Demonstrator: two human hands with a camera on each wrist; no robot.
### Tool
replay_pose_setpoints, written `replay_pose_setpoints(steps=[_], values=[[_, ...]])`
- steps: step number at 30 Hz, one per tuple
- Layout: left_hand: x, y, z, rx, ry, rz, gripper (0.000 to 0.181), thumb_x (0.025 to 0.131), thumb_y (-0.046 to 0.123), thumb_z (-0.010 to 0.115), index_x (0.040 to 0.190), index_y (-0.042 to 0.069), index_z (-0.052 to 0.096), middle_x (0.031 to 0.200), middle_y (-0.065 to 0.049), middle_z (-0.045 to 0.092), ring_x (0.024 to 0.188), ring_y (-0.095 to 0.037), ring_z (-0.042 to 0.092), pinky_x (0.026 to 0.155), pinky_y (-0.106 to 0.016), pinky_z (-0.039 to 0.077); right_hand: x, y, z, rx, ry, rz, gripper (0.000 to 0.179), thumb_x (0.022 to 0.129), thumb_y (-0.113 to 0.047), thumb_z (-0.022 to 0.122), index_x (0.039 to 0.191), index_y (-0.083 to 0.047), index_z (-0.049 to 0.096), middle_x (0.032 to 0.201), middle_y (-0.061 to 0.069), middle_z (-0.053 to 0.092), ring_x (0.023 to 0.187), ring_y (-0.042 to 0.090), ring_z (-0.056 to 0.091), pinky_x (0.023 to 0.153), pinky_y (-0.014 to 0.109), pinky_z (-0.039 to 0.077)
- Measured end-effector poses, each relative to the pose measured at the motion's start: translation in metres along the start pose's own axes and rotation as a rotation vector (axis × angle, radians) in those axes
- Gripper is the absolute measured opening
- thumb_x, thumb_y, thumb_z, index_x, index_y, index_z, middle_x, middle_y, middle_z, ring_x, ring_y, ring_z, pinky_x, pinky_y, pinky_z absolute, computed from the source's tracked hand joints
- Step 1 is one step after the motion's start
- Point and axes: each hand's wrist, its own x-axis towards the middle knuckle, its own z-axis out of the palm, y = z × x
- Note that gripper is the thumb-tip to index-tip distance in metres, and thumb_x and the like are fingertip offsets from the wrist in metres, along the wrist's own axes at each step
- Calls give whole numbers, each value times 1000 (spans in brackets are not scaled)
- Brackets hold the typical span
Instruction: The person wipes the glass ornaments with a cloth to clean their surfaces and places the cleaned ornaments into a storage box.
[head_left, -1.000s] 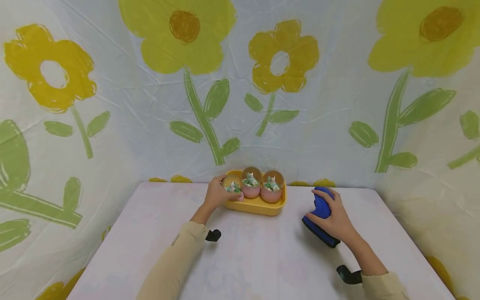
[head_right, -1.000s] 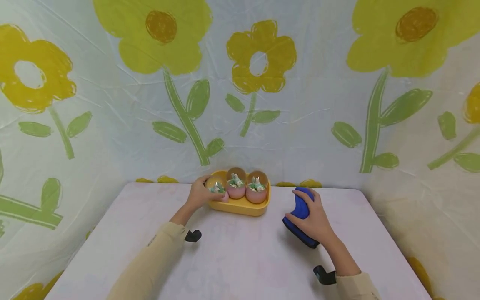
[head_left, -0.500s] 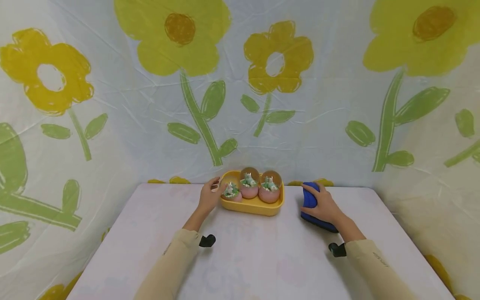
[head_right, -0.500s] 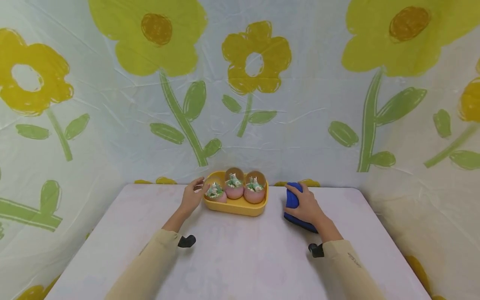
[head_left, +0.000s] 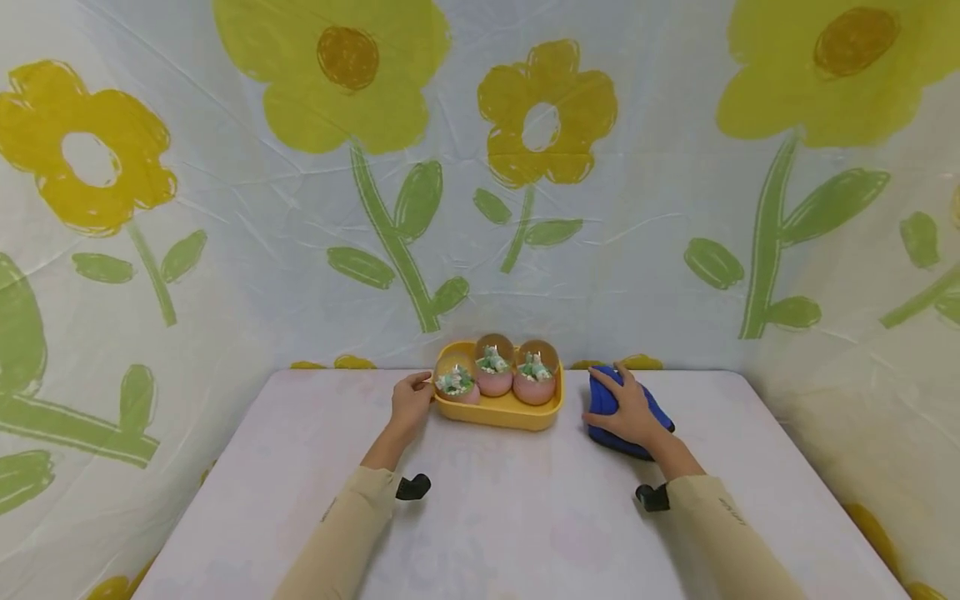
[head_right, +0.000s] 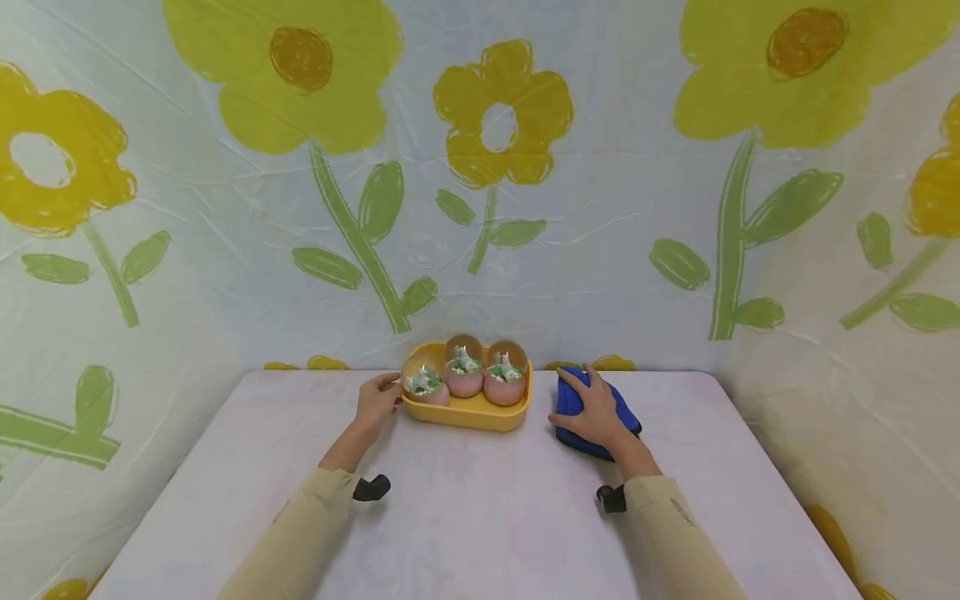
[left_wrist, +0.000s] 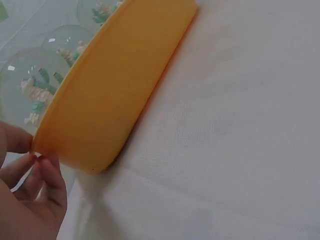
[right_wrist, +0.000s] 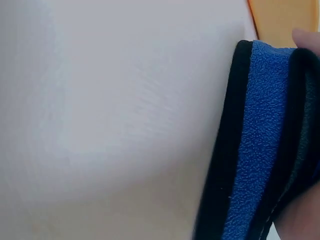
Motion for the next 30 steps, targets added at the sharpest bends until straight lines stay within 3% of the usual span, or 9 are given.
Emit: replay_pose_setpoints(steps=[4, 9, 15, 20, 30], values=[[2, -2, -3, -54, -4, -62, 33, 88, 1, 57, 120, -5, 62, 92, -13, 64, 71, -18, 62, 70, -38, 55, 0, -4, 2, -17, 0, -8, 93, 80, -41, 75, 155, -19, 23, 153, 30, 13, 134, 60, 12, 97, 79, 12], [2, 0, -4, -95, 15, -106, 30, 86, 3, 61, 115, -4, 65, 82, -10, 65, 65, -14, 58, 62, -30, 52, 2, -8, 4, -31, 2, -19, 92, 81, -42, 74, 154, -17, 25, 151, 28, 26, 132, 63, 11, 98, 78, 9], [-6, 1, -4, -95, 29, -145, 29, 83, 3, 63, 110, -6, 66, 79, -10, 65, 66, -15, 59, 66, -33, 53, 4, -3, 6, -45, -35, 14, 88, 81, -47, 71, 153, -21, 27, 152, 27, 26, 132, 63, 8, 97, 79, 6], [-12, -1, -3, -119, 17, -157, 27, 84, 4, 64, 109, -5, 67, 82, -11, 66, 72, -19, 62, 72, -39, 54, 8, 6, 11, -52, -50, 39, 87, 81, -51, 71, 152, -21, 31, 152, 26, 27, 134, 62, 6, 96, 79, 4], [-13, -6, -3, -156, 16, -148, 26, 85, 6, 67, 110, -3, 67, 85, -11, 67, 73, -21, 63, 70, -38, 55, 16, 4, 11, -41, -55, 94, 85, 80, -54, 70, 150, -21, 35, 150, 28, 27, 133, 63, 3, 95, 80, 3]])
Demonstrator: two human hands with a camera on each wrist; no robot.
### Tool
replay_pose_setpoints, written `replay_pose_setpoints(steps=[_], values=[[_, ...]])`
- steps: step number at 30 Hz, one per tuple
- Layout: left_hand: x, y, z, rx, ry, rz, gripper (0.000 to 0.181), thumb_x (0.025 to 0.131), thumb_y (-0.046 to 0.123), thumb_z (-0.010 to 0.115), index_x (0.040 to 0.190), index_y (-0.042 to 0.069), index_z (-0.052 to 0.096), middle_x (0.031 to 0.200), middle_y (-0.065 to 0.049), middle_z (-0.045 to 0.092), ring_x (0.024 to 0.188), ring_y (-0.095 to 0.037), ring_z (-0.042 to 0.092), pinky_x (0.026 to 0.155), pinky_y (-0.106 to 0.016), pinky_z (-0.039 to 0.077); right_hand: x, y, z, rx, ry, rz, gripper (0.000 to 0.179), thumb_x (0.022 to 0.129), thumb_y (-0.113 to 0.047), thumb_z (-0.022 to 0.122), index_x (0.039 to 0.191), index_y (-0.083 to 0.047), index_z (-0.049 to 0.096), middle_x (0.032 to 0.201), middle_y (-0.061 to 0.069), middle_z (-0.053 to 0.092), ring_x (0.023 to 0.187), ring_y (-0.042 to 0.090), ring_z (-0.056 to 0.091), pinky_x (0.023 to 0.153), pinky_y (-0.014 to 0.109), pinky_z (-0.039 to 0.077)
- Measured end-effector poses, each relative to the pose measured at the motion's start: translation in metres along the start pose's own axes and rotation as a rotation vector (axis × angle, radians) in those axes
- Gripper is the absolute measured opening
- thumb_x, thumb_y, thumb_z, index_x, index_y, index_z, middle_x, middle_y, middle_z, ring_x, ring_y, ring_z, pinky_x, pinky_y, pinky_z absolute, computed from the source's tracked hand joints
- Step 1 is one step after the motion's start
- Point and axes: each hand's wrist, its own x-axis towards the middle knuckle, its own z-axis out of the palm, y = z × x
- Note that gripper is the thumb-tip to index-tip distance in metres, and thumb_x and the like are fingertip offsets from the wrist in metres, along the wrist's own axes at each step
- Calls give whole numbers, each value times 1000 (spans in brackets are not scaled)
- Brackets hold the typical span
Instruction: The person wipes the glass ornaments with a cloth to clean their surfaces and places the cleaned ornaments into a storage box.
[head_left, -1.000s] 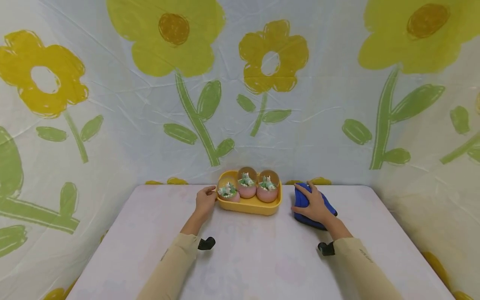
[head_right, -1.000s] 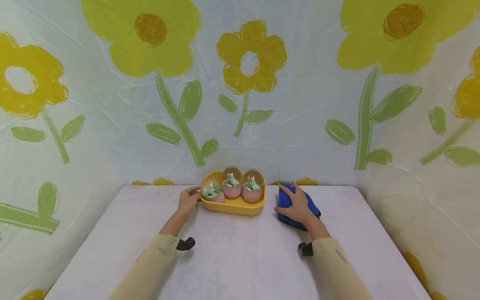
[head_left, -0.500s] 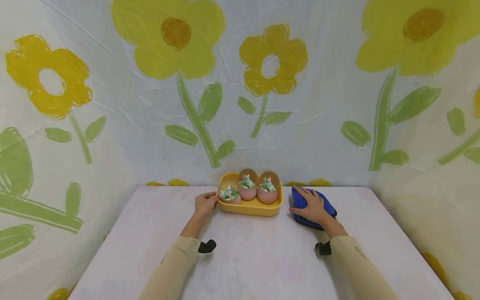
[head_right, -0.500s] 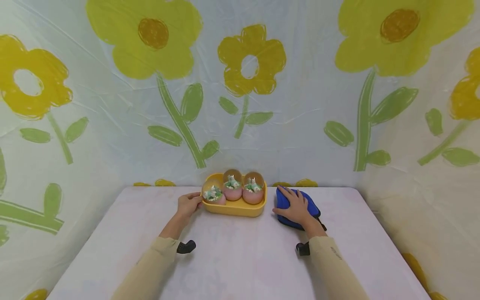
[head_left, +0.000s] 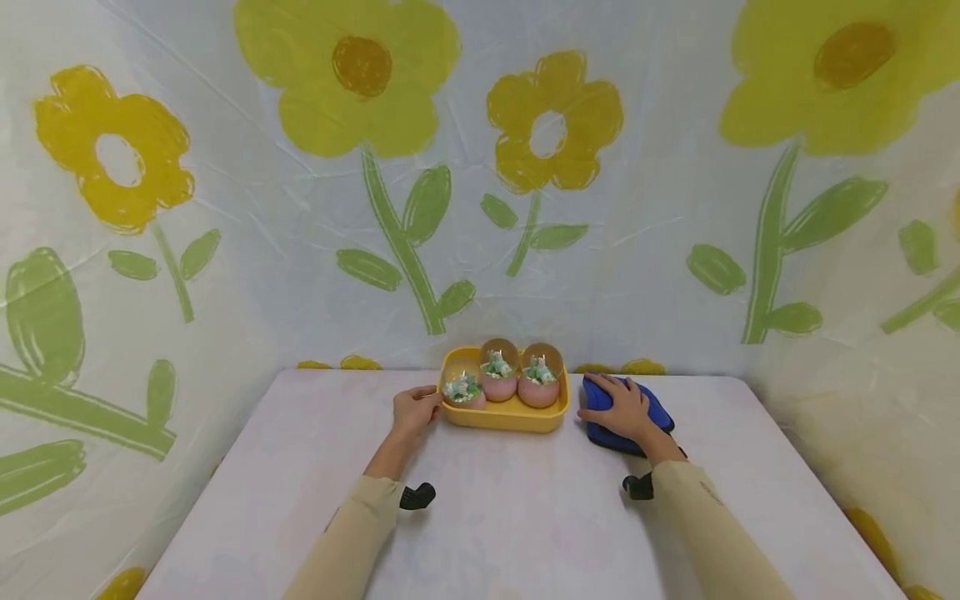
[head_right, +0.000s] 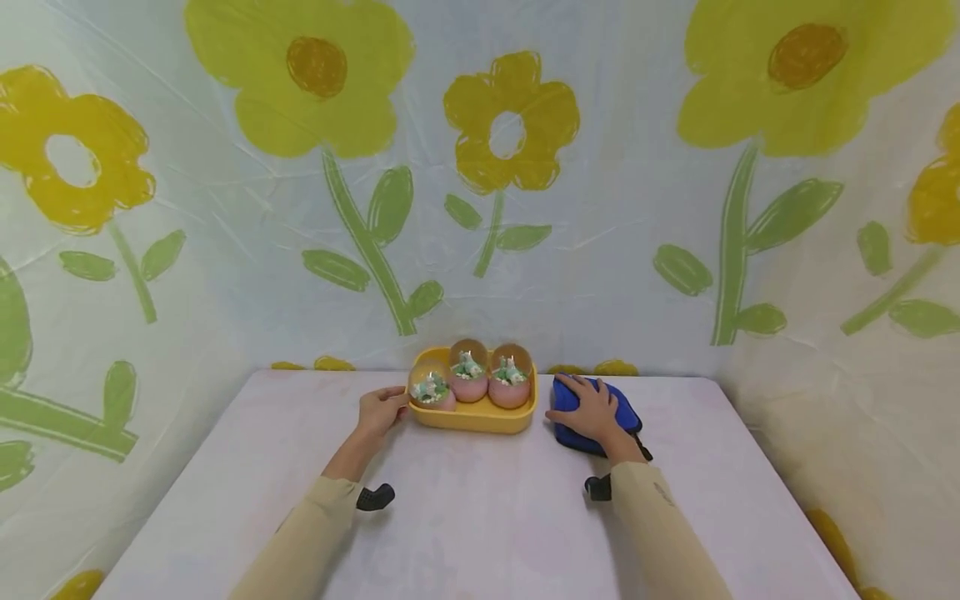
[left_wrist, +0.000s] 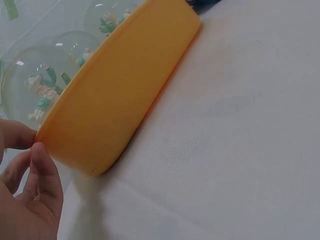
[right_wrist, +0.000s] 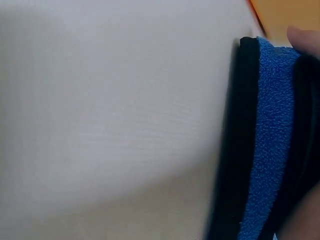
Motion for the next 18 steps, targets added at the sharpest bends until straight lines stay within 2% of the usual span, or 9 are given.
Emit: replay_pose_setpoints(steps=[8, 14, 18], values=[[1, -3, -4, 21, -6, 24, 24, 87, 7, 66, 110, -1, 68, 88, -10, 67, 77, -27, 65, 66, -36, 55, 4, -1, 2, -17, -10, 26, 85, 80, -54, 70, 149, -19, 36, 151, 27, 26, 135, 61, 2, 96, 79, 2], [5, -5, -9, 93, -18, 58, 23, 92, 17, 64, 110, 3, 69, 96, -10, 65, 77, -25, 64, 62, -32, 53, 3, -6, 2, -22, 36, 23, 84, 78, -55, 72, 147, -18, 42, 149, 27, 32, 134, 61, 6, 96, 79, 5], [8, -11, -18, 182, -28, 119, 22, 92, 16, 64, 107, 3, 70, 95, -9, 67, 73, -22, 62, 60, -28, 52, 2, -7, 5, -40, 64, 12, 85, 77, -57, 73, 146, -18, 43, 148, 25, 35, 134, 60, 10, 96, 79, 7]])
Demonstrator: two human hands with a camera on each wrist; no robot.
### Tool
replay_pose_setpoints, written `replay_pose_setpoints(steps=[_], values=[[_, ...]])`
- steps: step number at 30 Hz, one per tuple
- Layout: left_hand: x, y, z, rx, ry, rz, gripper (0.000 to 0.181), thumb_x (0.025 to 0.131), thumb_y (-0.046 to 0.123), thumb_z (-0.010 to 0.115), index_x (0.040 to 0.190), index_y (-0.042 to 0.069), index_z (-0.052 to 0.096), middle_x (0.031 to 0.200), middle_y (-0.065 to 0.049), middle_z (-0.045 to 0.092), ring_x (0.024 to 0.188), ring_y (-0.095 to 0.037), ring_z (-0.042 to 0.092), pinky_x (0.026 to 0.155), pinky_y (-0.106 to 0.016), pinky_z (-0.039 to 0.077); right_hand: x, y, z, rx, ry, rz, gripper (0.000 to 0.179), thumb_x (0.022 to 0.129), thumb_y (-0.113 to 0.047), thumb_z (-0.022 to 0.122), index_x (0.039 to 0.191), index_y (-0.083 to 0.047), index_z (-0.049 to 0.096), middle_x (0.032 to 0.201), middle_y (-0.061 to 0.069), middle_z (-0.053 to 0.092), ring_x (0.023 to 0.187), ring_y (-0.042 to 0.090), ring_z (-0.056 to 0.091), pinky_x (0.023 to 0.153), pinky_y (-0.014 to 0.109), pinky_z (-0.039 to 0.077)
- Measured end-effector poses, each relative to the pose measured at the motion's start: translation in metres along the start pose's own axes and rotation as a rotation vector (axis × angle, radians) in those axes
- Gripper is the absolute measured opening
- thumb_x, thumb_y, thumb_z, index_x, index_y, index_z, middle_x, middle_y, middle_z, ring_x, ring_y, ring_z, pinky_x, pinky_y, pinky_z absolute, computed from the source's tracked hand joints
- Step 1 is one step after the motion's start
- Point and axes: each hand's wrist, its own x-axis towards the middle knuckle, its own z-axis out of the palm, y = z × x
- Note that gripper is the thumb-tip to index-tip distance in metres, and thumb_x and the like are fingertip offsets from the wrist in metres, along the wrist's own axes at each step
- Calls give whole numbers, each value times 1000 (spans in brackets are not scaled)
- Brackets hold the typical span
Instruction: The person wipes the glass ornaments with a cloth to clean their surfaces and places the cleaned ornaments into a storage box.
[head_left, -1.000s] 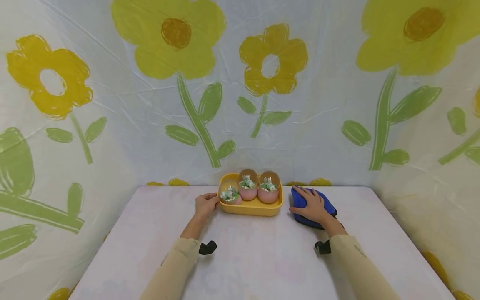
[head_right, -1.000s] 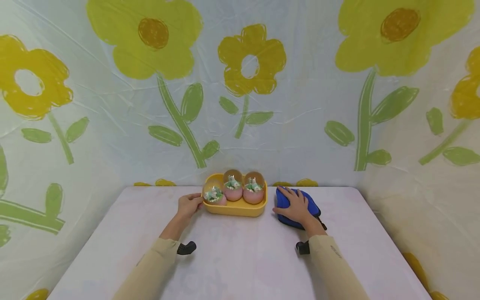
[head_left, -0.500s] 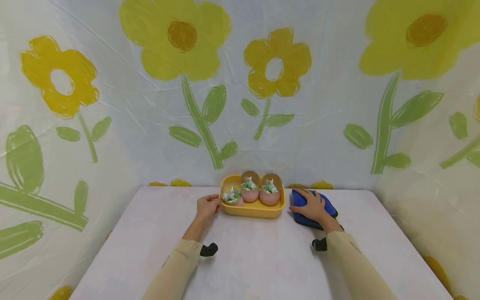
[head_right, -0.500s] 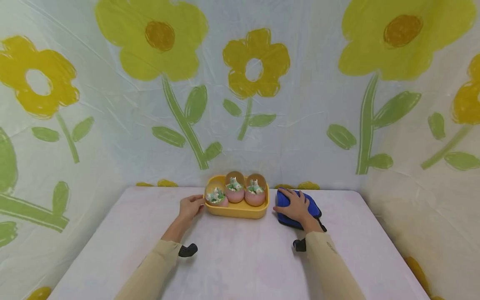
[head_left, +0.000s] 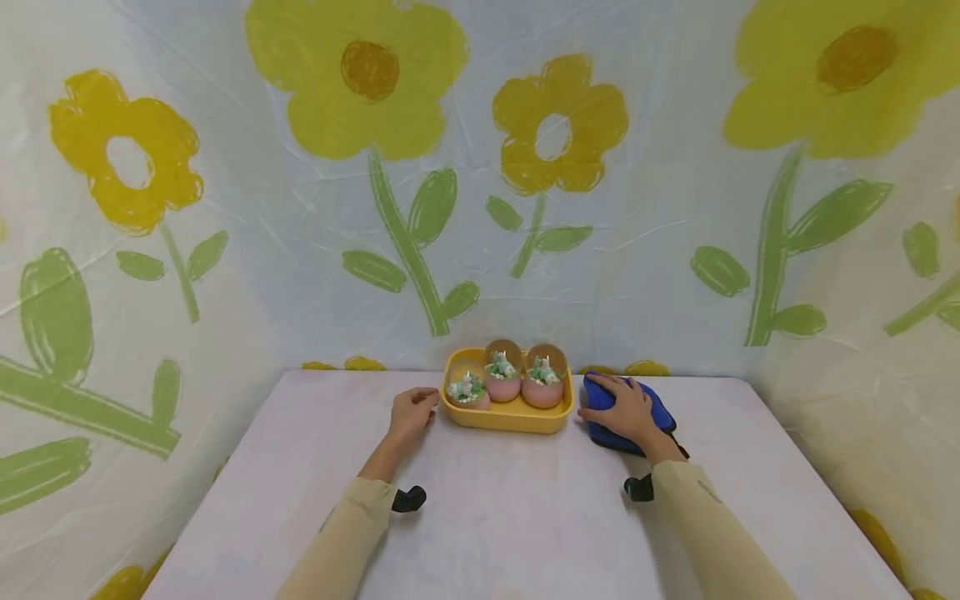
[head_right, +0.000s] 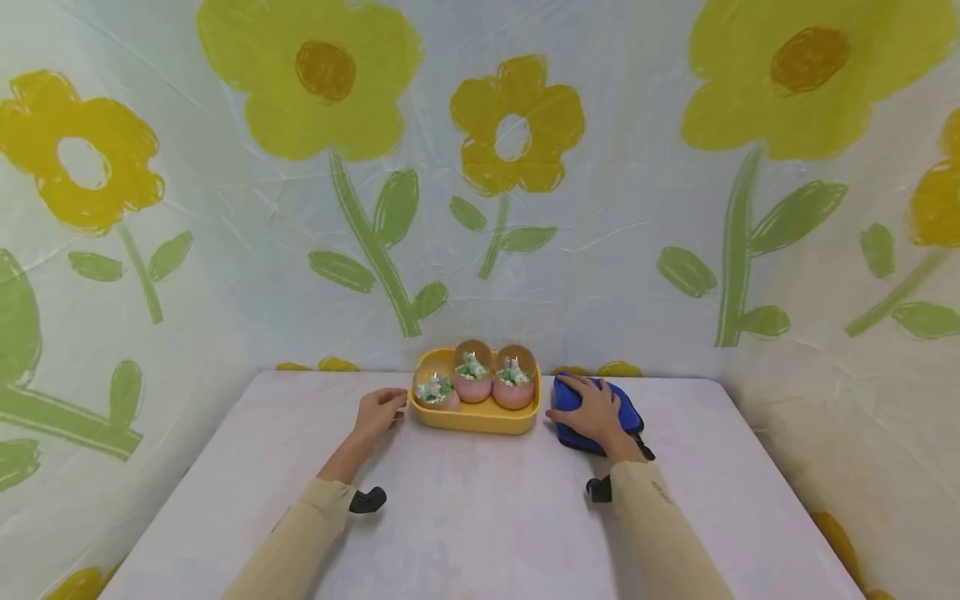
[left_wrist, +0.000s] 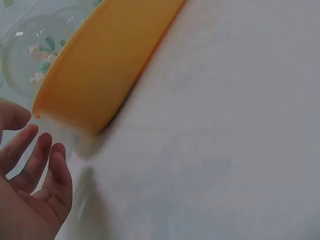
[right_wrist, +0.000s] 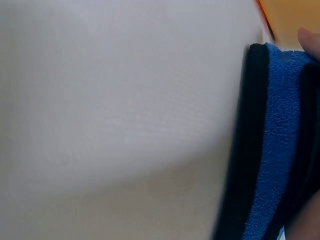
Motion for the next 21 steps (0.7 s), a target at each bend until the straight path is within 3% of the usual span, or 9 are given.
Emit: replay_pose_setpoints(steps=[7, 15, 21], values=[[-1, -10, -28, 233, -19, 135, 20, 91, 14, 65, 107, 3, 71, 91, -5, 67, 81, -19, 60, 70, -32, 50, 4, -4, 2, -10, 2, -22, 86, 76, -59, 73, 146, -18, 43, 148, 26, 35, 134, 60, 11, 96, 79, 8], [-12, -21, -46, 316, -97, 210, 20, 89, 11, 64, 106, 2, 71, 91, -4, 65, 83, -20, 60, 74, -36, 51, -6, -8, 3, 13, 43, -18, 76, 84, -59, 64, 144, -17, 46, 147, 27, 33, 133, 61, 11, 96, 80, 6], [-19, -28, -67, 408, -124, 269, 21, 88, 11, 67, 107, 4, 70, 93, -5, 64, 84, -20, 61, 75, -38, 51, -17, -14, -21, 15, 93, -121, 59, 91, -32, 65, 141, -6, 47, 141, 34, 38, 127, 59, 30, 94, 77, 24]])
